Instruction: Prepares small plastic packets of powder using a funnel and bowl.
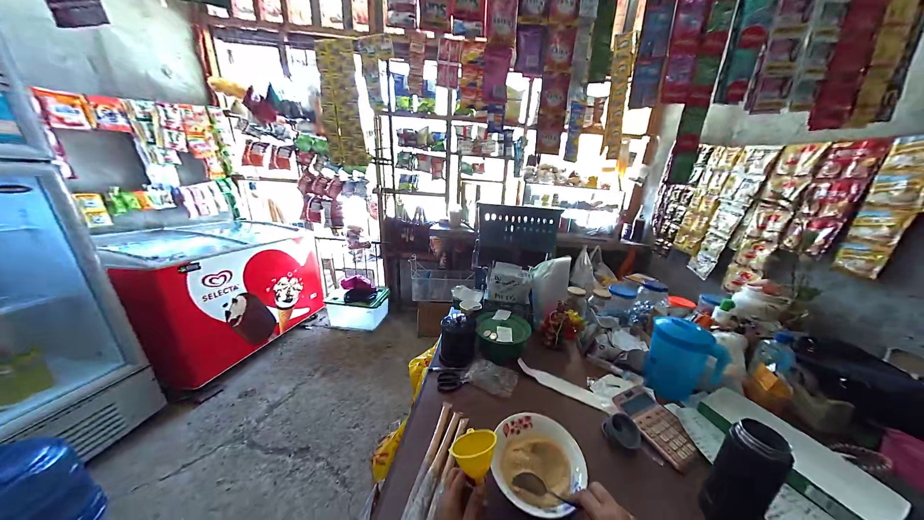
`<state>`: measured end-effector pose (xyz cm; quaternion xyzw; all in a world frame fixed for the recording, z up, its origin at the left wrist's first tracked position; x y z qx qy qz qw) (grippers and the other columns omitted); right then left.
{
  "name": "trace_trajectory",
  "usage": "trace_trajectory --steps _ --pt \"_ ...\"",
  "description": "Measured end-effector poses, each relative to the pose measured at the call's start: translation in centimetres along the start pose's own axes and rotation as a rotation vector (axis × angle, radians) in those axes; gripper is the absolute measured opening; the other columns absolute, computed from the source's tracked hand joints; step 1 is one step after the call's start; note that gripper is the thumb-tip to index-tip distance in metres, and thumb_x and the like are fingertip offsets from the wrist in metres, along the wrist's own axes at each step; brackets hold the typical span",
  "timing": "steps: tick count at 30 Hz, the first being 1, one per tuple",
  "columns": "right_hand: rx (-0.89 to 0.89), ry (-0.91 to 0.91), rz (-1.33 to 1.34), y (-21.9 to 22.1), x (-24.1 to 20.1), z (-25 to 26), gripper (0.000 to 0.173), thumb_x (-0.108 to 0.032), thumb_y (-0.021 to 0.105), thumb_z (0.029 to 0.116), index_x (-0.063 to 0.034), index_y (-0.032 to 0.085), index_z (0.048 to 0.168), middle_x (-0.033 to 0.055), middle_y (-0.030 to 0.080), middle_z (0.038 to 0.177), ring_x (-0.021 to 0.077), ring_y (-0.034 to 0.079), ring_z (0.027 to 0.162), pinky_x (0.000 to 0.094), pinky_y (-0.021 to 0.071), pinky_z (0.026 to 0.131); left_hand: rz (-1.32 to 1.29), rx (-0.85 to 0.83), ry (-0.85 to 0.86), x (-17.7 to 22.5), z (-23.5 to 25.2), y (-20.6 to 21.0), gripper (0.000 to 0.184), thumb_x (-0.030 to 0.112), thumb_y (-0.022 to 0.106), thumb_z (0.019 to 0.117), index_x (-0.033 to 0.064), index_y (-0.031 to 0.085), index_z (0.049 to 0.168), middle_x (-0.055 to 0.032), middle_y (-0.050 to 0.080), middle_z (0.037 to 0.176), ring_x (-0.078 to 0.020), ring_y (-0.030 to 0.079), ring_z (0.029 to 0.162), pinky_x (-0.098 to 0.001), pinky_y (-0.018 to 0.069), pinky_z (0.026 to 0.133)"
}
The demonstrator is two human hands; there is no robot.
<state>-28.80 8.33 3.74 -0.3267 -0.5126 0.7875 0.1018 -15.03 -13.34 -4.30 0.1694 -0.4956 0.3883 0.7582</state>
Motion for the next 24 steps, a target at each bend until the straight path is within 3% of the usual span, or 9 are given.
trace_trajectory --steps 4,8,12,15,17,20,24 --pt "0.129 -0.006 -0.009 -0.8 0.6 -0.2 0.029 0.0 0.059 0.0894 -0.0097 0.079 0.109 0.0158 0.072 0.101 0.0357 0.073 0.081 0.0566 0.0583 0.064 -0.009 0.014 0.005 0.2 0.0 -0.1 0.03 0.018 0.062 0.0976 -0.0059 0.067 0.116 -0.0146 0.065 0.111 -0.0127 0.068 0.087 -0.0287 0.0607 0.079" --pt "0.328 -0.102 -0.008 -0.8 0.7 1.3 0.025 -0.006 0.061 0.086 -0.0102 0.079 0.102 0.0115 0.071 0.091 0.03 0.07 0.068 0.0518 0.0563 0.053 0.035 0.018 -0.007 0.5 0.2 -0.1 0.031 0.02 0.065 0.0969 -0.0051 0.068 0.115 -0.0142 0.065 0.113 -0.0114 0.067 0.092 -0.0274 0.0588 0.084" --pt "0.218 -0.1 0.007 0.4 0.1 2.3 0.023 -0.004 0.063 0.0884 -0.0083 0.079 0.104 0.0165 0.072 0.095 0.0359 0.072 0.076 0.0561 0.057 0.058 0.041 0.022 -0.014 0.8 0.2 0.0 0.032 0.017 0.066 0.0957 -0.0076 0.066 0.116 -0.0158 0.064 0.115 -0.0102 0.067 0.095 -0.0252 0.058 0.086" --pt "0.084 -0.074 -0.019 -0.5 0.2 2.0 0.021 -0.006 0.062 0.092 -0.0068 0.078 0.106 0.0199 0.073 0.102 0.0404 0.072 0.084 0.0609 0.0562 0.065 0.077 0.017 -0.028 1.4 0.3 -0.1 0.038 0.015 0.066 0.0954 -0.0126 0.063 0.121 -0.0218 0.064 0.118 -0.0152 0.067 0.102 -0.0298 0.0566 0.092" --pt "0.098 -0.093 -0.038 -1.3 0.6 2.0 0.019 -0.006 0.061 0.0919 -0.005 0.077 0.102 0.0193 0.071 0.095 0.0401 0.071 0.078 0.0602 0.0542 0.061 0.113 -0.011 -0.063 1.5 0.2 0.0 0.035 0.015 0.065 0.0962 -0.0101 0.063 0.12 -0.0181 0.066 0.114 -0.0135 0.067 0.099 -0.0303 0.057 0.09" --pt "0.163 -0.105 -0.029 -2.1 0.4 2.5 0.021 -0.006 0.061 0.093 -0.0055 0.076 0.107 0.0162 0.069 0.096 0.0359 0.069 0.076 0.0544 0.054 0.057 0.101 -0.045 -0.069 0.9 0.0 0.2 0.032 0.016 0.066 0.0977 -0.0016 0.063 0.124 -0.0107 0.066 0.119 -0.0102 0.067 0.1 -0.032 0.0588 0.089" --pt "0.165 -0.151 -0.045 -0.6 -0.4 3.6 0.022 -0.003 0.064 0.0889 -0.0069 0.076 0.106 0.0143 0.068 0.094 0.0339 0.069 0.075 0.0519 0.0549 0.055 0.033 -0.037 -0.03 0.8 0.1 0.4 0.031 0.014 0.068 0.0954 -0.0043 0.064 0.12 -0.0114 0.065 0.116 -0.0114 0.068 0.096 -0.0312 0.0601 0.087"
Point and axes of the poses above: each hand's wrist, its own z-axis towards the middle knuckle, its own y-axis out of the palm, x = y × z, the point moved 6 cm from there along z, towards the middle knuckle
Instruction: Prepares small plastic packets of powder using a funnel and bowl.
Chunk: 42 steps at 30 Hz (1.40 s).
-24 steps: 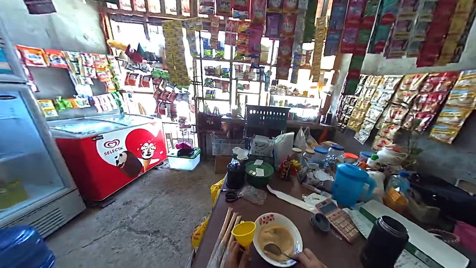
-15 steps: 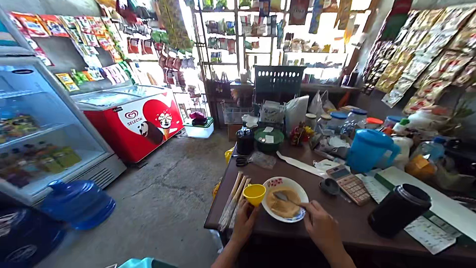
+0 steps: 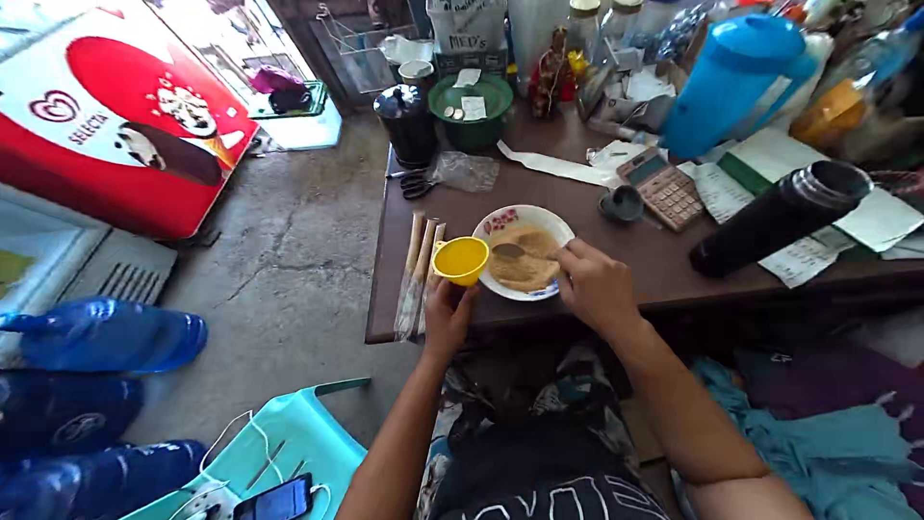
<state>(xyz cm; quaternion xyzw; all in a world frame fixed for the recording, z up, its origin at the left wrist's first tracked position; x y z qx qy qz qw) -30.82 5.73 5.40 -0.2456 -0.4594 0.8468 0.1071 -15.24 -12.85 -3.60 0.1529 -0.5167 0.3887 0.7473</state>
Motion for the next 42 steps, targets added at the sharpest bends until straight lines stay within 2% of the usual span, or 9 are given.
trace_trajectory --steps 4,10,16,22,27,30,33,38,42 --pt "-0.184 0.042 -0.05 0.8 1.4 -0.9 0.019 -0.01 0.062 0.0925 -0.0083 0.076 0.105 0.016 0.072 0.098 0.037 0.072 0.08 0.0585 0.0558 0.062 -0.005 -0.001 0.038 -0.1 -0.2 0.1 0.037 0.018 0.071 0.0935 -0.0113 0.066 0.115 -0.0191 0.065 0.116 -0.0143 0.069 0.096 -0.0303 0.0607 0.086" --pt "0.038 -0.008 -0.047 -1.3 1.2 1.6 0.026 -0.008 0.057 0.0871 -0.0084 0.078 0.102 0.0135 0.071 0.092 0.0331 0.069 0.068 0.0562 0.054 0.054 -0.003 0.014 0.117 0.7 0.4 0.1 0.029 0.018 0.073 0.0925 -0.0055 0.07 0.109 -0.015 0.068 0.108 -0.0125 0.069 0.092 -0.0289 0.0605 0.084" --pt "-0.21 0.09 -0.064 0.4 1.2 1.7 0.022 -0.005 0.063 0.0896 -0.008 0.078 0.105 0.0162 0.073 0.1 0.0391 0.072 0.082 0.0643 0.0547 0.066 -0.052 0.016 0.119 0.9 0.3 0.1 0.026 0.019 0.074 0.0922 -0.0045 0.07 0.101 -0.0127 0.066 0.102 -0.0098 0.066 0.086 -0.0243 0.0584 0.08" --pt "-0.059 0.117 -0.063 -1.4 2.3 2.3 0.025 -0.002 0.061 0.0879 -0.0049 0.078 0.106 0.0175 0.073 0.1 0.04 0.071 0.081 0.0644 0.0538 0.066 -0.05 0.007 0.146 0.9 0.2 0.1 0.024 0.018 0.076 0.0906 -0.0036 0.071 0.1 -0.013 0.066 0.101 -0.0104 0.066 0.084 -0.025 0.0581 0.077" --pt "-0.198 0.164 -0.053 0.2 1.9 1.6 0.026 -0.003 0.06 0.0885 -0.0053 0.078 0.108 0.0175 0.073 0.103 0.0398 0.071 0.087 0.0639 0.0547 0.071 -0.067 0.005 0.158 0.8 0.0 0.2 0.025 0.018 0.076 0.0902 -0.0045 0.071 0.099 -0.0137 0.066 0.101 -0.0097 0.066 0.083 -0.0233 0.0579 0.076" --pt "-0.1 0.154 -0.039 -0.7 2.2 1.3 0.027 -0.001 0.059 0.0864 -0.0044 0.078 0.105 0.0175 0.073 0.099 0.0388 0.071 0.083 0.0635 0.0539 0.068 -0.067 -0.004 0.14 0.7 0.0 0.2 0.025 0.017 0.076 0.0901 -0.0052 0.07 0.1 -0.0141 0.066 0.101 -0.0102 0.066 0.082 -0.0232 0.0577 0.076" --pt "-0.016 0.179 -0.056 -1.0 3.5 1.1 0.025 -0.002 0.06 0.0896 -0.0023 0.077 0.107 0.0197 0.072 0.098 0.0404 0.07 0.082 0.064 0.0536 0.068 -0.066 -0.01 0.141 0.8 -0.2 0.3 0.025 0.017 0.076 0.0899 -0.0049 0.07 0.099 -0.0134 0.065 0.1 -0.0096 0.065 0.082 -0.0222 0.0574 0.076" --pt "-0.153 0.175 -0.001 0.0 3.5 0.2 0.026 0.0 0.059 0.0901 -0.0016 0.076 0.109 0.0201 0.072 0.103 0.0384 0.071 0.09 0.0609 0.056 0.076 -0.067 -0.012 0.132 0.8 -0.1 0.3 0.026 0.019 0.076 0.0909 -0.0045 0.07 0.099 -0.0128 0.065 0.099 -0.0091 0.065 0.08 -0.0218 0.057 0.075" --pt "-0.054 0.159 -0.008 -1.4 3.1 -0.2 0.027 0.001 0.057 0.0899 -0.0005 0.077 0.109 0.022 0.071 0.1 0.0398 0.071 0.086 0.061 0.0551 0.073 -0.047 -0.01 0.137 0.8 -0.2 0.3 0.027 0.021 0.075 0.0912 -0.0041 0.07 0.099 -0.013 0.064 0.099 -0.0099 0.064 0.081 -0.0222 0.0566 0.075"
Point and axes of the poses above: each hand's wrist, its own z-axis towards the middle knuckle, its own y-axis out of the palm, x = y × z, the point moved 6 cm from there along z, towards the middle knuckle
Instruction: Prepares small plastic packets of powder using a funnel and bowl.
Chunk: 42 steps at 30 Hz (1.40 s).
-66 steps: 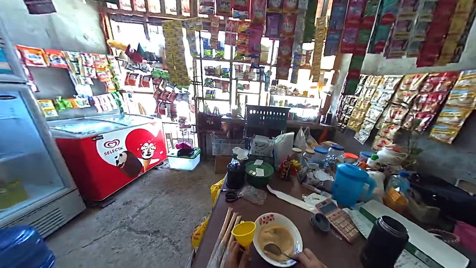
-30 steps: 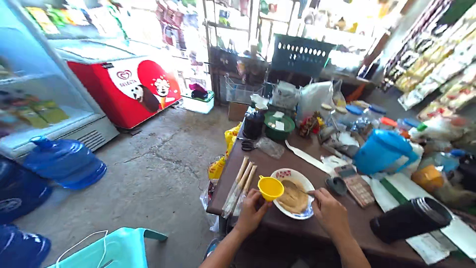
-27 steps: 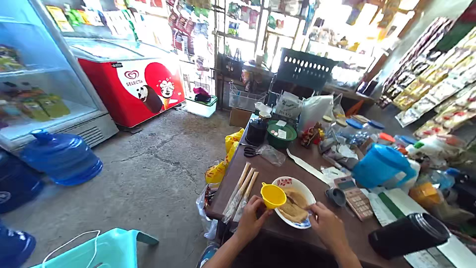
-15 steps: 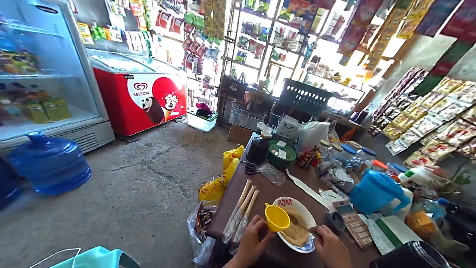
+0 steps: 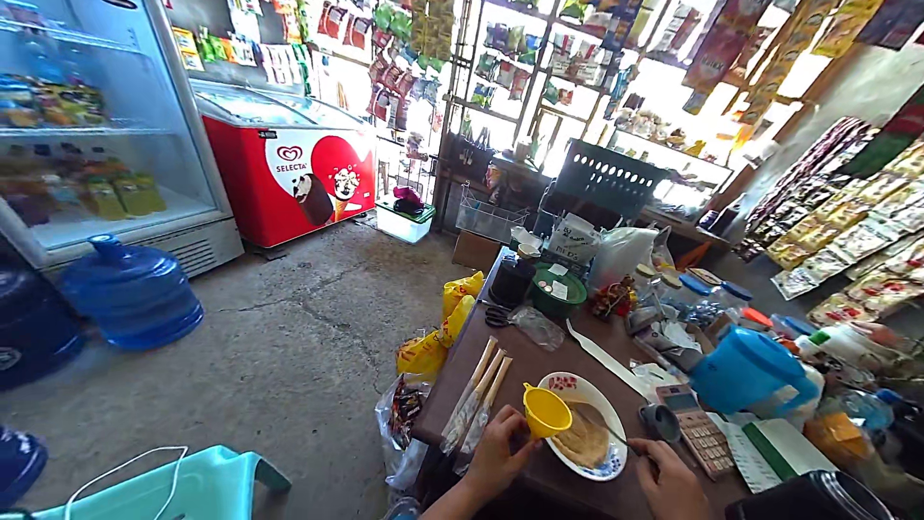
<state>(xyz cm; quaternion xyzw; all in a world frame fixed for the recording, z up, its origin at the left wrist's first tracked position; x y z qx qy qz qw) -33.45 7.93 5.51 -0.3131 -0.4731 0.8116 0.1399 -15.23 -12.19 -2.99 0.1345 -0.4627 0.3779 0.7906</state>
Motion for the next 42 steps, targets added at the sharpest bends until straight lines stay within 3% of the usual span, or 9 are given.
trace_trajectory --steps 3,7,10,15,21,29,32,36,42 --pt "0.019 0.044 -0.057 -0.4 0.5 -0.1 0.028 0.001 0.056 0.0915 0.0024 0.075 0.111 0.0262 0.07 0.104 0.0452 0.07 0.09 0.0654 0.0535 0.074 0.022 0.002 -0.005 0.2 0.0 0.1 0.026 0.021 0.076 0.0908 -0.0039 0.07 0.099 -0.014 0.066 0.099 -0.0118 0.065 0.081 -0.0248 0.0569 0.075" --pt "-0.065 0.016 -0.049 1.0 0.9 -0.7 0.024 -0.004 0.06 0.0922 0.0009 0.075 0.11 0.0232 0.071 0.104 0.0419 0.07 0.091 0.062 0.0556 0.075 0.012 0.016 -0.001 -0.1 0.1 0.2 0.027 0.022 0.076 0.0906 -0.0035 0.07 0.099 -0.0126 0.065 0.098 -0.0101 0.064 0.081 -0.0226 0.0563 0.074" --pt "0.01 -0.007 -0.03 0.2 0.1 -0.8 0.018 -0.007 0.065 0.0945 -0.0007 0.076 0.108 0.0223 0.071 0.103 0.041 0.071 0.088 0.0637 0.0565 0.074 0.02 0.025 0.013 0.2 0.5 -0.3 0.027 0.021 0.076 0.0906 -0.0043 0.071 0.1 -0.0138 0.067 0.098 -0.0119 0.065 0.083 -0.0259 0.0577 0.076" --pt "-0.024 0.121 -0.152 -1.1 -0.2 -1.4 0.024 -0.014 0.057 0.1017 -0.0038 0.074 0.115 0.0221 0.07 0.11 0.0404 0.071 0.088 0.0614 0.0556 0.072 0.067 -0.03 -0.024 -0.1 0.2 0.1 0.031 0.022 0.073 0.0926 -0.0065 0.071 0.103 -0.0165 0.068 0.102 -0.0135 0.068 0.085 -0.0286 0.0589 0.078" --pt "-0.233 0.133 0.102 1.4 0.0 -2.1 0.024 -0.014 0.058 0.1018 -0.0022 0.073 0.117 0.0176 0.071 0.112 0.0277 0.07 0.104 0.0447 0.056 0.095 0.043 -0.036 -0.041 -0.5 -0.1 0.2 0.029 0.022 0.074 0.0926 -0.0058 0.07 0.101 -0.0155 0.067 0.102 -0.0143 0.068 0.085 -0.0301 0.0601 0.078" --pt "-0.251 0.174 0.211 1.5 0.1 -1.7 0.021 -0.012 0.069 0.0954 -0.0042 0.073 0.115 0.0148 0.069 0.106 0.0216 0.068 0.093 0.0365 0.0569 0.085 -0.009 -0.026 -0.05 -0.7 -0.3 0.2 0.029 0.021 0.074 0.0926 -0.0059 0.07 0.102 -0.014 0.066 0.103 -0.0112 0.066 0.083 -0.0263 0.0592 0.076" --pt "-0.222 0.178 0.159 1.1 0.3 -1.6 0.023 -0.005 0.07 0.0921 -0.0041 0.074 0.114 0.0169 0.068 0.107 0.024 0.067 0.093 0.0379 0.0561 0.085 -0.011 -0.026 -0.036 -0.7 -0.2 0.2 0.029 0.021 0.074 0.0927 -0.0066 0.069 0.101 -0.014 0.065 0.104 -0.0098 0.066 0.083 -0.0241 0.0587 0.076" --pt "-0.161 0.127 0.056 1.1 0.2 -1.9 0.021 -0.007 0.066 0.0952 -0.0056 0.075 0.114 0.017 0.068 0.105 0.0264 0.068 0.085 0.0431 0.0576 0.078 -0.001 -0.023 -0.034 -0.7 -0.2 0.2 0.029 0.022 0.073 0.0929 -0.0062 0.069 0.102 -0.0131 0.065 0.104 -0.0092 0.066 0.085 -0.0239 0.0584 0.077" --pt "-0.108 0.117 0.144 1.4 0.7 -2.2 0.018 -0.007 0.069 0.0932 -0.0021 0.076 0.109 0.0174 0.069 0.102 0.0243 0.069 0.092 0.0368 0.0581 0.084 -0.031 0.0 -0.104 -1.1 -0.3 -0.1 0.026 0.02 0.074 0.0929 -0.0037 0.069 0.102 -0.0099 0.065 0.104 -0.008 0.066 0.086 -0.0239 0.0584 0.079"
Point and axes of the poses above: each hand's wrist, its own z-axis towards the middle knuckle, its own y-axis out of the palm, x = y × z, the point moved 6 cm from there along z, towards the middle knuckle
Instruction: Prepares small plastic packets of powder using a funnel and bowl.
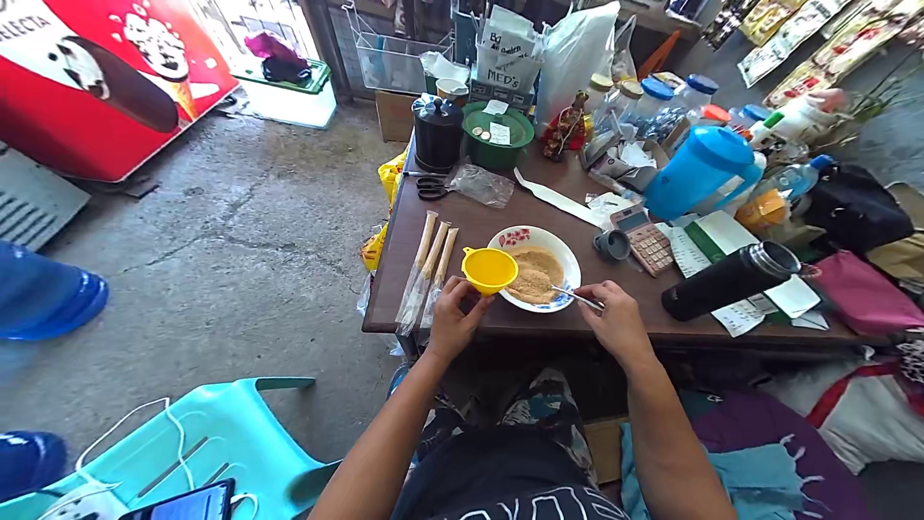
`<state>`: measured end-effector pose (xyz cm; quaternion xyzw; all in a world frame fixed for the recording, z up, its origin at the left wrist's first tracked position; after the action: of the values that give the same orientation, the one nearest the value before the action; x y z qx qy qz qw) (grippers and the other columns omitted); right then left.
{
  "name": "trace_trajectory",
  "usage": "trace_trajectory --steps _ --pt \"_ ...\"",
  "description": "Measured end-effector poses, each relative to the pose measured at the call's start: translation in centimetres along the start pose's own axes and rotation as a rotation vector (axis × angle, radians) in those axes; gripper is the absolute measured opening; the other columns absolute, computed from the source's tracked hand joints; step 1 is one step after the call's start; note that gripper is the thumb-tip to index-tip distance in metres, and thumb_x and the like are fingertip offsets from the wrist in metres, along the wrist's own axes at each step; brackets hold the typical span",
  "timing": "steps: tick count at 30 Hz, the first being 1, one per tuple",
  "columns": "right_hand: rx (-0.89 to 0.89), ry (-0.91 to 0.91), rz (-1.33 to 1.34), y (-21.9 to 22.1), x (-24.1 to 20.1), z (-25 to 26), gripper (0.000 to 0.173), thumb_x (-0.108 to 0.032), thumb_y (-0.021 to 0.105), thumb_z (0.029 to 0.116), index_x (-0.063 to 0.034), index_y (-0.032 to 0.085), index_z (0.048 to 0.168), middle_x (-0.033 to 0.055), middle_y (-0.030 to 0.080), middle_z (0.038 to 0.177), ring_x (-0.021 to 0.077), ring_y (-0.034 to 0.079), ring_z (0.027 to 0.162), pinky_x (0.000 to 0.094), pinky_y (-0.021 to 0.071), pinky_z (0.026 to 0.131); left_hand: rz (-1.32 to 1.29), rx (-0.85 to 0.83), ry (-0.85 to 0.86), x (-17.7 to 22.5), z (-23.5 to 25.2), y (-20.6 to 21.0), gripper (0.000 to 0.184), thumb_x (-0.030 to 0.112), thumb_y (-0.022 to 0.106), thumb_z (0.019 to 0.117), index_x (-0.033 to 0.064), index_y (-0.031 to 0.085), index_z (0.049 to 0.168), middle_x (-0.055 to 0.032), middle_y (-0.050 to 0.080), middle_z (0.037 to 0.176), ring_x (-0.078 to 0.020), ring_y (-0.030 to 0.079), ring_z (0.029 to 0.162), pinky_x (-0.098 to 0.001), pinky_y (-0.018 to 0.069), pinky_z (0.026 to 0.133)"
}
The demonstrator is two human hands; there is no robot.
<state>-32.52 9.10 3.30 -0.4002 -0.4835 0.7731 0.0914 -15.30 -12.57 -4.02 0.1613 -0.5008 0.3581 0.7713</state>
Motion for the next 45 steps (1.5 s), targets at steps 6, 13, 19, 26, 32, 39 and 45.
trace_trajectory --steps 6,13,19,26,32,39,45 --pt "0.043 -0.013 0.003 -1.6 0.1 0.2 0.018 -0.007 0.069 0.0931 -0.0025 0.076 0.109 0.0182 0.069 0.103 0.0247 0.068 0.091 0.0369 0.0572 0.082 0.258 -0.006 -0.049 3.0 0.5 -0.4 0.027 0.024 0.073 0.093 -0.0006 0.073 0.104 -0.0113 0.07 0.099 -0.0185 0.069 0.092 -0.0359 0.0573 0.086" --pt "0.104 -0.039 0.015 -5.1 -1.6 1.3 0.017 -0.006 0.07 0.0934 -0.0023 0.076 0.109 0.017 0.068 0.1 0.0256 0.068 0.087 0.0414 0.0572 0.079 0.706 -0.142 -0.079 6.9 1.2 1.4 0.027 0.032 0.072 0.0934 0.0092 0.078 0.106 -0.016 0.071 0.11 -0.0369 0.065 0.108 -0.0622 0.0374 0.105" --pt "0.163 -0.205 -0.058 -6.9 -5.7 1.2 0.02 -0.008 0.069 0.0935 -0.0065 0.076 0.113 0.0148 0.067 0.1 0.0271 0.066 0.075 0.0486 0.0574 0.066 0.729 -0.162 -0.162 7.6 2.9 2.8 0.029 0.036 0.072 0.0941 0.0114 0.078 0.107 -0.0167 0.068 0.113 -0.0362 0.062 0.109 -0.0609 0.036 0.105" --pt "0.299 -0.252 -0.174 -6.3 -5.3 0.8 0.02 -0.006 0.067 0.0941 -0.0069 0.076 0.112 0.0159 0.068 0.102 0.0306 0.067 0.073 0.0509 0.0551 0.06 0.625 -0.082 -0.156 6.5 2.6 2.2 0.026 0.033 0.074 0.0927 0.0105 0.079 0.104 -0.0159 0.068 0.11 -0.0354 0.062 0.108 -0.0626 0.0365 0.104" --pt "-0.018 -0.042 -0.278 -1.8 -1.7 0.8 0.022 -0.007 0.062 0.096 -0.0055 0.074 0.114 0.0187 0.07 0.11 0.0378 0.071 0.091 0.0576 0.0572 0.075 0.585 -0.008 -0.109 6.1 1.6 0.4 0.024 0.032 0.075 0.0906 0.0099 0.079 0.101 -0.0148 0.068 0.105 -0.0341 0.064 0.104 -0.0636 0.0389 0.101" --pt "-0.033 -0.06 -0.105 -1.7 -1.7 0.4 0.02 -0.008 0.065 0.0947 -0.0037 0.075 0.111 0.017 0.07 0.106 0.0315 0.07 0.091 0.0502 0.0582 0.079 0.547 -0.002 -0.104 5.5 1.4 0.0 0.024 0.032 0.076 0.0899 0.0107 0.079 0.1 -0.0128 0.067 0.104 -0.0314 0.064 0.102 -0.063 0.0389 0.101" --pt "0.032 -0.055 -0.075 -2.8 -0.7 0.9 0.019 -0.009 0.068 0.093 -0.0045 0.076 0.11 0.0164 0.07 0.105 0.0282 0.07 0.093 0.0461 0.0584 0.082 0.541 -0.021 -0.131 5.1 1.1 0.0 0.027 0.036 0.077 0.0892 0.0125 0.08 0.102 -0.0131 0.069 0.108 -0.0315 0.064 0.106 -0.061 0.0394 0.103"
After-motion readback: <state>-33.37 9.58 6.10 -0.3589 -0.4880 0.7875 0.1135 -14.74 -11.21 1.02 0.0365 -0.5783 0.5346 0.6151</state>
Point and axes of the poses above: each hand's wrist, its own z-axis towards the middle knuckle, its own y-axis out of the palm, x = y × z, the point moved 6 cm from there along z, towards the middle knuckle
